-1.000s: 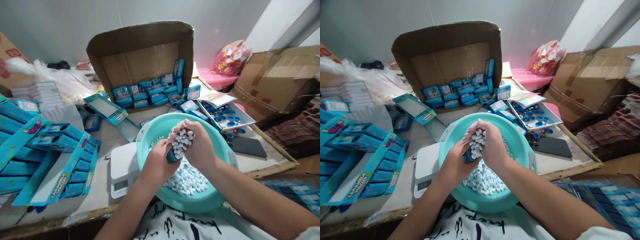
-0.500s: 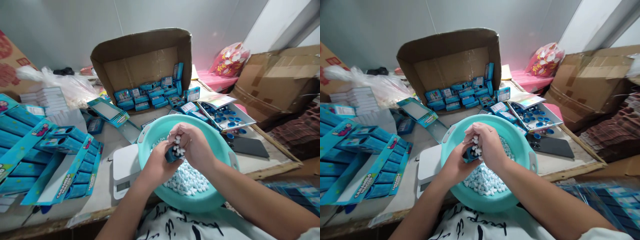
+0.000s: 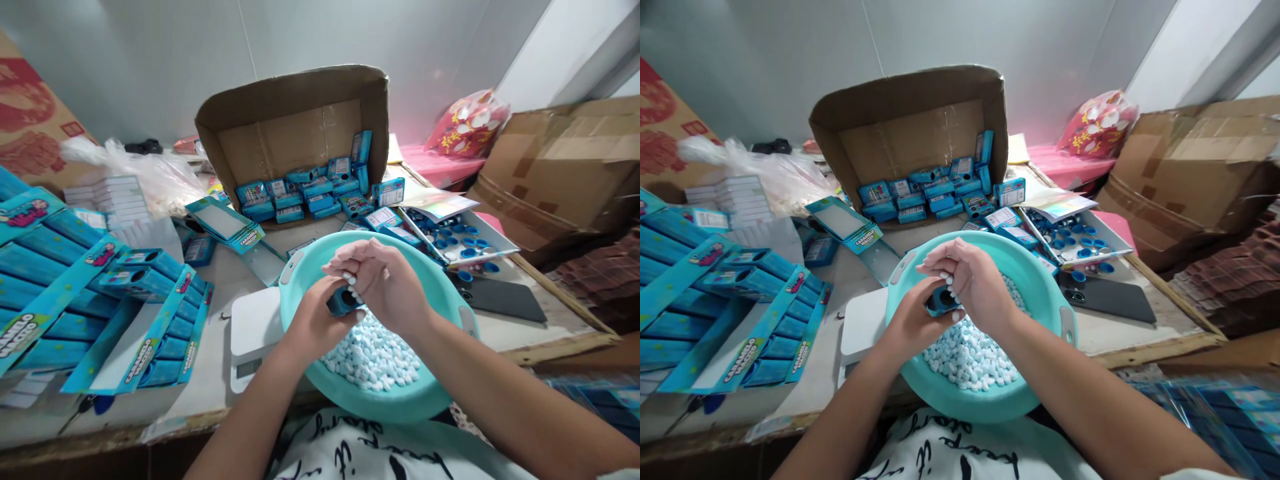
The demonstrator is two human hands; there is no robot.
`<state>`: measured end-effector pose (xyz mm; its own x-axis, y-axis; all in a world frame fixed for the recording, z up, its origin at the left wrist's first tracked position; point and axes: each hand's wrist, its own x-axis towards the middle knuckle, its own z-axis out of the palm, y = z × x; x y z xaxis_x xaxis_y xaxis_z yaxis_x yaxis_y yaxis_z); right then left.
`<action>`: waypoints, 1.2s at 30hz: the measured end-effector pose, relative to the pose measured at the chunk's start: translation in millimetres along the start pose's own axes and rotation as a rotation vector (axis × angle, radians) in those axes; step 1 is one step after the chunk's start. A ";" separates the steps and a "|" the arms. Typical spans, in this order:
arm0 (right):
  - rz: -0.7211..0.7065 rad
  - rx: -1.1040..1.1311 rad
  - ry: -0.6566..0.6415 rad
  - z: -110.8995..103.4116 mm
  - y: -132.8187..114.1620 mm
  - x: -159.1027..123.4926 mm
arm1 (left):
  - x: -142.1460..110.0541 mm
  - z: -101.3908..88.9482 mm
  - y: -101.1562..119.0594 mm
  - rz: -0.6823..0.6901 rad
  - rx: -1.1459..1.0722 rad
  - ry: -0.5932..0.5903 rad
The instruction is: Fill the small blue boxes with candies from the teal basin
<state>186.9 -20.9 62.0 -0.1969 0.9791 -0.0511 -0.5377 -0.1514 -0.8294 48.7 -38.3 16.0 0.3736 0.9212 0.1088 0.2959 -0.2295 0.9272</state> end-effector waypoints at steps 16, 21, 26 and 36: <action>-0.326 -0.890 0.185 -45.5 -12.0 -6.8 | -5.8 3.6 -7.7 -0.014 0.031 0.318; -0.438 -1.239 0.019 -44.6 2.5 -12.5 | -8.7 7.8 -7.2 0.000 0.093 0.279; -0.487 -1.281 -0.110 -35.0 10.7 -16.8 | -7.8 9.0 -4.6 0.042 0.120 0.267; 0.083 -1.509 -0.089 -90.3 -24.9 -7.3 | -6.4 3.2 -12.0 -0.205 -0.101 0.381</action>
<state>275.7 -12.0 32.8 -0.2609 0.9554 -0.1382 0.7857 0.1270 -0.6054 45.5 -42.4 3.0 -0.0401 0.9989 0.0260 0.2354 -0.0158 0.9718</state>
